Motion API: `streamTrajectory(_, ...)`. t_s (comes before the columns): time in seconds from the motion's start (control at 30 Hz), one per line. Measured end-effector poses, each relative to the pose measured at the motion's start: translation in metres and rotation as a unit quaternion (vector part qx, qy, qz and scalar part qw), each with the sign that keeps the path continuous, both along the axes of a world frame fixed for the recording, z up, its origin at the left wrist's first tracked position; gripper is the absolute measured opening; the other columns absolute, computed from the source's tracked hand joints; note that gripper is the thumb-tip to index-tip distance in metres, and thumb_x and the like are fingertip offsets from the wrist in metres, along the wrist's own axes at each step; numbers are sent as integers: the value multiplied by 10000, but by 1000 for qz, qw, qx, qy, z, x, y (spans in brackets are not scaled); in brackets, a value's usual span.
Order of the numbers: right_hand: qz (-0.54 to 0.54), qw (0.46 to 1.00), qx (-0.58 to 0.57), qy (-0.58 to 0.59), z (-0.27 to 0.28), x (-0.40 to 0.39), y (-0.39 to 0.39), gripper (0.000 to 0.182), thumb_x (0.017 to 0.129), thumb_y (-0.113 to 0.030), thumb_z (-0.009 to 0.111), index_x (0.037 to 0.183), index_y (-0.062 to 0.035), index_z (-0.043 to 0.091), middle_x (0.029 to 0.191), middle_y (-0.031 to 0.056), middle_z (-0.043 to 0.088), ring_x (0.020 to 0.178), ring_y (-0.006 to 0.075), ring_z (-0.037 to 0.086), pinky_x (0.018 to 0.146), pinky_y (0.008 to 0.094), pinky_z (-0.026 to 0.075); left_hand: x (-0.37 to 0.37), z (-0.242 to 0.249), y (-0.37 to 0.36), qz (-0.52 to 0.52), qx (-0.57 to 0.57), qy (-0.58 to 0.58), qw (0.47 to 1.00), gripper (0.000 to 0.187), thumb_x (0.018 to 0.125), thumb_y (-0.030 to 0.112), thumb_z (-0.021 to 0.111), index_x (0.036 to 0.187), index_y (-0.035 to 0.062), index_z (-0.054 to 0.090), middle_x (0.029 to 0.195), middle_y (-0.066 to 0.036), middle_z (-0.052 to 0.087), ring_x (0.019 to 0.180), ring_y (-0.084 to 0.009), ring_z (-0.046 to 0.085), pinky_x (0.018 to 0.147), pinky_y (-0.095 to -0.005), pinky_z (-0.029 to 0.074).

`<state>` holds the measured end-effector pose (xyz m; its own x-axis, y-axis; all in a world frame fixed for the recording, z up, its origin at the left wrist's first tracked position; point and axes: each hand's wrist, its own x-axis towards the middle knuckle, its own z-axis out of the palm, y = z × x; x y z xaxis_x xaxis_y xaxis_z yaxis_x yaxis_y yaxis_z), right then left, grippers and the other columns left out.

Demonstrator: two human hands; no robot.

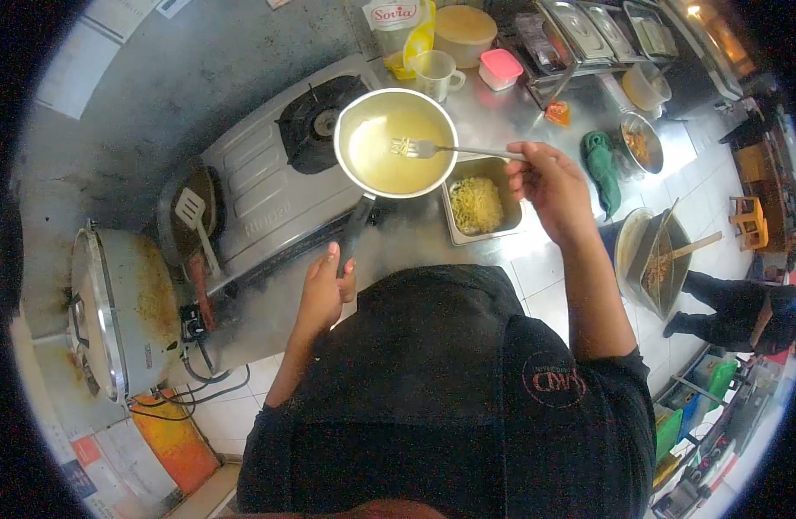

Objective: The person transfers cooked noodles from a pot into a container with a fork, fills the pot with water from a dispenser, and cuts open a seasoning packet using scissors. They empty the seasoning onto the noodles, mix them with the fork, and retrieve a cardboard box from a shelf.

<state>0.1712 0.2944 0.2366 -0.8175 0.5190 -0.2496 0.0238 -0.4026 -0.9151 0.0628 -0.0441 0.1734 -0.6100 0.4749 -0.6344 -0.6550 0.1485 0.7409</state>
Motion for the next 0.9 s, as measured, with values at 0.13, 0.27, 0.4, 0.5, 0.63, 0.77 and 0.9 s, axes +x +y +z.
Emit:
streamTrajectory(0.13,-57,998,31,-15,8,31,16,305,993,-231,525,1117,39,594,825,80,638,655,133,570,603,253,460,-4,0,0,54,-1,21,998,467,1013,496,439,854,69,543,566,47,401,446,-58,312,435,-241,235)
streamTrajectory(0.27,-103,989,90,-62,-16,65,32,308,993,-239,521,1105,35,606,798,76,623,627,137,559,565,259,455,-13,-9,-11,50,44,28,997,463,1009,485,456,842,62,543,554,48,384,438,-57,281,445,-251,214)
streamTrajectory(0.4,32,855,456,-243,-54,79,15,269,988,-228,529,1059,-2,656,818,117,672,710,207,651,681,321,516,-17,1,-5,58,45,34,997,465,1026,473,414,816,71,512,542,69,324,425,-50,245,425,-239,185)
streamTrajectory(0.5,19,843,485,-233,-65,80,11,235,980,-193,543,1089,-18,656,867,137,684,752,219,664,718,333,519,-21,4,3,48,43,50,997,462,1026,475,409,812,77,505,539,68,320,424,-48,243,422,-240,182)
streamTrajectory(0.63,-76,906,389,-150,-74,81,4,242,998,-180,537,1094,12,649,864,103,682,760,160,635,705,287,505,-28,7,10,14,32,65,997,463,1028,474,399,806,79,494,539,64,308,424,-52,245,418,-242,181)
streamTrajectory(0.77,-224,953,194,-66,-126,99,25,312,1024,-249,497,1131,20,615,909,93,675,799,148,609,706,265,495,-23,18,31,-17,35,63,997,477,1027,475,403,796,68,494,542,58,318,442,-50,252,439,-242,186)
streamTrajectory(0.9,-230,967,74,-86,-190,109,47,366,1020,-317,488,1188,-6,583,1004,99,670,842,153,598,708,292,512,-3,24,57,-80,44,94,991,473,1026,483,397,795,79,479,533,67,292,430,-55,247,418,-247,170)
